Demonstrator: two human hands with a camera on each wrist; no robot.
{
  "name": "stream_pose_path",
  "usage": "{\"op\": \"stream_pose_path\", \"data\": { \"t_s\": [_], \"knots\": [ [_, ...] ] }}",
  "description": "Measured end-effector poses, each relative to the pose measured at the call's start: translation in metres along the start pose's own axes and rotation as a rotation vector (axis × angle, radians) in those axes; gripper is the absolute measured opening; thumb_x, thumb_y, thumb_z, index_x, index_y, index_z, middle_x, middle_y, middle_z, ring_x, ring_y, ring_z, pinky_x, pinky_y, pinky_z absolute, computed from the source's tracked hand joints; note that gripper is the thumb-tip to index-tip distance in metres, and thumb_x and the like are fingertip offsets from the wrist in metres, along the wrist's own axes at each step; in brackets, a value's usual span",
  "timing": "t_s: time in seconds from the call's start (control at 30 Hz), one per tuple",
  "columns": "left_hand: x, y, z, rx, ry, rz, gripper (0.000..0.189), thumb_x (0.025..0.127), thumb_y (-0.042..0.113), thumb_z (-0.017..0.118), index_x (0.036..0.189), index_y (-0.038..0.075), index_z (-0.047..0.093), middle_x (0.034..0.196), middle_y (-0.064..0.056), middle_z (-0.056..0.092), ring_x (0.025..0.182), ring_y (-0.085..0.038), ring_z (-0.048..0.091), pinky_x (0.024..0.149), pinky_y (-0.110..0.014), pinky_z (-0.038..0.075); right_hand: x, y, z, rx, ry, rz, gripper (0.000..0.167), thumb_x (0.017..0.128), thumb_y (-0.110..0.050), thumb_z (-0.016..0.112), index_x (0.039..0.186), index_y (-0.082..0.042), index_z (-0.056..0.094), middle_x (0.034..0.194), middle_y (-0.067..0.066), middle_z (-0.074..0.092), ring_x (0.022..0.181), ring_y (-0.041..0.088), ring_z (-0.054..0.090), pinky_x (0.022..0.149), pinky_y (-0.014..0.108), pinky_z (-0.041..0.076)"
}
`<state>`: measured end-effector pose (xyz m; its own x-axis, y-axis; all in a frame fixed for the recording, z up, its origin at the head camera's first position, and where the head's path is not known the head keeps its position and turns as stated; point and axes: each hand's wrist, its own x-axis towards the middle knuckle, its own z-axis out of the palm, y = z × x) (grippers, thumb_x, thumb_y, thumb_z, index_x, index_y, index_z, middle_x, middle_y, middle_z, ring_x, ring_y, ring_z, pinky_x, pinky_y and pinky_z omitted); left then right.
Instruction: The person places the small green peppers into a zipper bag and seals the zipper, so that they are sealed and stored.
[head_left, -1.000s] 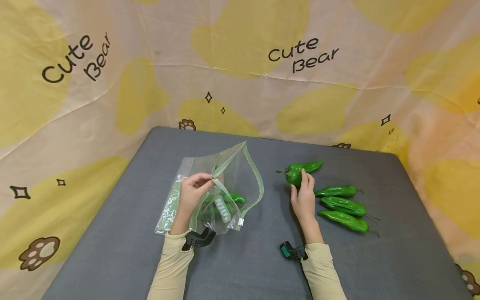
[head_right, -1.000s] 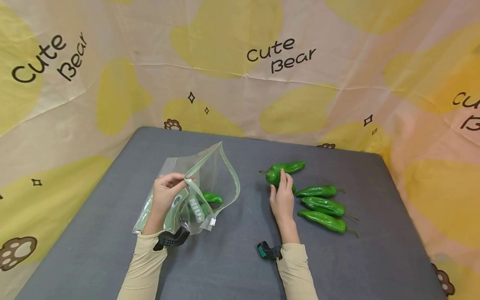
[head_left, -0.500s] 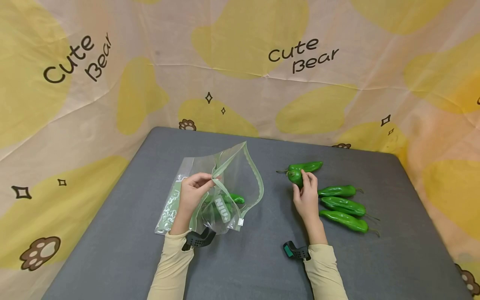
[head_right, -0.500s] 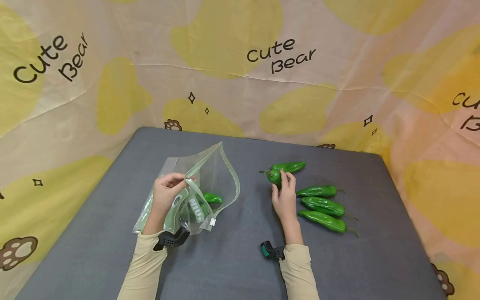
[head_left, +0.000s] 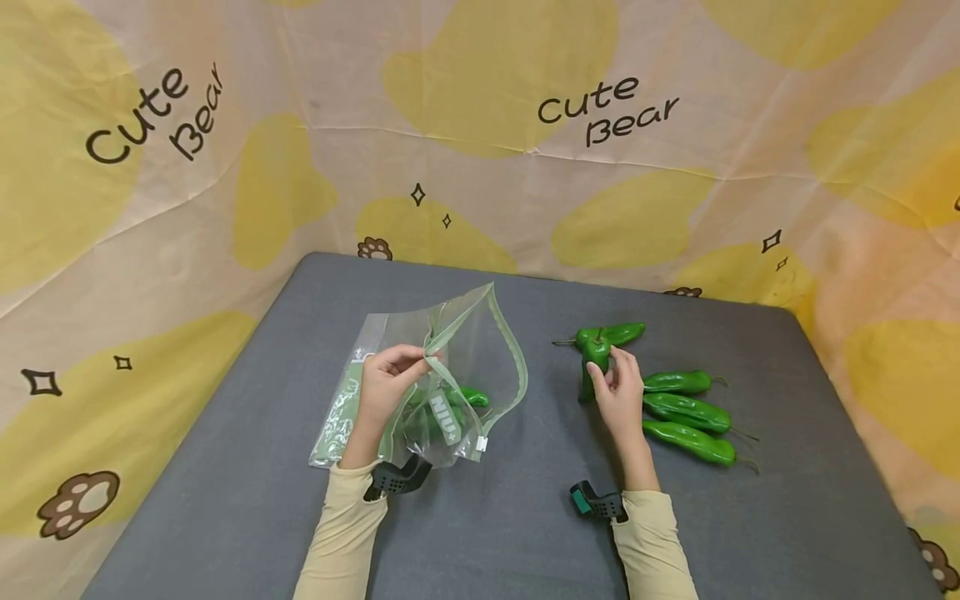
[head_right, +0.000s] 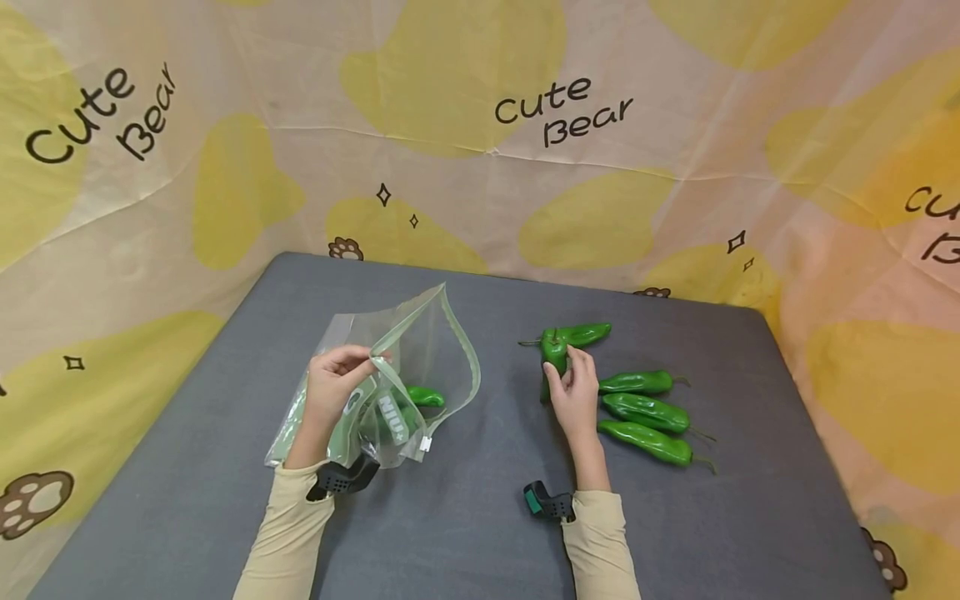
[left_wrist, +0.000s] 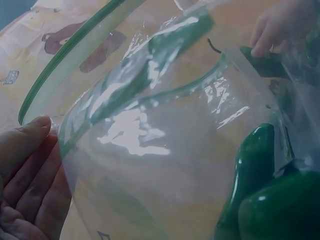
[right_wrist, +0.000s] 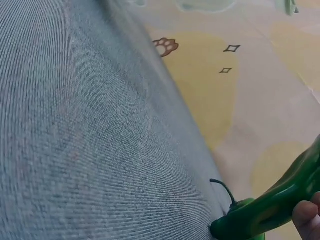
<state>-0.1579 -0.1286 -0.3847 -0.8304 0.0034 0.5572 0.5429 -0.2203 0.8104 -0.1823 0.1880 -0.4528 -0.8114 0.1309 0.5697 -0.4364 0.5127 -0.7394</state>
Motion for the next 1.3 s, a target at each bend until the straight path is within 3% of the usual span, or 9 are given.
{"op": "stream_pose_path", "data": {
  "t_s": [0.2, 0.33, 0.37, 0.47, 0.57, 0.73, 0.87, 1.03, 1.3],
  "knots": [
    [-0.002, -0.013, -0.005, -0.022, -0.011, 0.029, 0.008, 0.078, 0.002, 0.068, 0.084, 0.007, 0.069, 0.083, -0.005, 0.067, 0.073, -0.015, 0.065, 0.061, -0.022, 0.053, 0.001, -0.007, -0.003, 0.046, 0.004, 0.043, 0.039, 0.076, -0.002, 0.071, 0.11, 0.01, 0.057, 0.101, 0.019, 0.055, 0.053, 0.003, 0.039, 0.046, 0.015, 0.033],
    [-0.001, -0.012, -0.004, -0.014, 0.002, 0.019, 0.014, 0.077, -0.005, 0.066, 0.082, 0.007, 0.069, 0.082, -0.005, 0.067, 0.072, -0.015, 0.065, 0.06, -0.022, 0.052, 0.004, -0.019, -0.008, 0.071, -0.01, 0.085, 0.04, 0.072, 0.0, 0.074, 0.107, 0.01, 0.059, 0.097, 0.019, 0.058, 0.049, 0.003, 0.04, 0.043, 0.015, 0.032],
    [0.0, -0.002, 0.0, 0.01, 0.01, 0.007, 0.017, 0.076, -0.008, 0.065, 0.081, 0.007, 0.069, 0.08, -0.003, 0.067, 0.071, -0.014, 0.065, 0.059, -0.021, 0.052, 0.004, -0.024, -0.009, 0.076, -0.015, 0.087, 0.04, 0.07, 0.001, 0.074, 0.107, 0.01, 0.059, 0.096, 0.019, 0.058, 0.048, 0.004, 0.04, 0.042, 0.016, 0.031],
    [0.0, 0.001, 0.001, 0.013, 0.017, -0.005, 0.025, 0.074, -0.018, 0.061, 0.08, 0.006, 0.069, 0.08, -0.004, 0.067, 0.071, -0.013, 0.064, 0.058, -0.02, 0.052, 0.006, -0.04, -0.012, 0.081, -0.021, 0.078, 0.039, 0.068, 0.005, 0.075, 0.104, 0.012, 0.059, 0.091, 0.021, 0.059, 0.045, 0.007, 0.042, 0.04, 0.017, 0.032],
    [0.001, 0.001, 0.001, 0.016, 0.024, -0.006, 0.031, 0.072, -0.023, 0.058, 0.079, 0.005, 0.069, 0.079, -0.006, 0.067, 0.07, -0.013, 0.064, 0.057, -0.02, 0.051, 0.007, -0.052, -0.015, 0.117, -0.01, 0.094, 0.039, 0.069, 0.006, 0.073, 0.105, 0.013, 0.058, 0.075, 0.018, 0.057, 0.043, 0.007, 0.04, 0.039, 0.016, 0.032],
    [0.001, 0.001, 0.001, 0.025, 0.029, -0.003, 0.036, 0.072, -0.024, 0.058, 0.079, 0.009, 0.069, 0.079, -0.005, 0.067, 0.069, -0.012, 0.064, 0.055, -0.019, 0.051, 0.008, -0.055, -0.019, 0.329, 0.039, 0.177, 0.038, 0.072, 0.013, 0.066, 0.108, 0.015, 0.054, 0.051, 0.003, 0.043, 0.04, 0.003, 0.035, 0.038, 0.016, 0.028],
    [0.001, 0.001, 0.001, 0.026, 0.019, 0.0, 0.034, 0.073, -0.022, 0.058, 0.08, 0.009, 0.07, 0.079, -0.005, 0.067, 0.069, -0.012, 0.064, 0.056, -0.02, 0.051, 0.009, -0.049, -0.022, 0.467, 0.066, 0.21, 0.035, 0.073, 0.015, 0.064, 0.107, 0.01, 0.057, 0.062, -0.002, 0.05, 0.04, 0.004, 0.036, 0.037, 0.017, 0.028],
    [0.002, 0.0, 0.001, 0.018, 0.004, 0.015, 0.031, 0.072, -0.022, 0.058, 0.08, 0.006, 0.069, 0.079, -0.005, 0.067, 0.069, -0.012, 0.064, 0.056, -0.02, 0.051, 0.01, -0.051, -0.024, 0.556, 0.021, 0.212, 0.034, 0.074, 0.015, 0.063, 0.102, -0.005, 0.062, 0.069, -0.001, 0.055, 0.043, 0.004, 0.038, 0.039, 0.018, 0.028],
    [0.001, -0.001, 0.002, 0.004, -0.003, 0.001, 0.033, 0.073, -0.022, 0.058, 0.081, 0.008, 0.069, 0.08, -0.006, 0.067, 0.07, -0.012, 0.064, 0.057, -0.02, 0.052, 0.012, -0.062, -0.03, 0.876, 0.028, 0.193, 0.035, 0.074, 0.023, 0.05, 0.092, -0.005, 0.063, 0.07, 0.003, 0.055, 0.045, 0.005, 0.042, 0.04, 0.017, 0.03]
  ]
}}
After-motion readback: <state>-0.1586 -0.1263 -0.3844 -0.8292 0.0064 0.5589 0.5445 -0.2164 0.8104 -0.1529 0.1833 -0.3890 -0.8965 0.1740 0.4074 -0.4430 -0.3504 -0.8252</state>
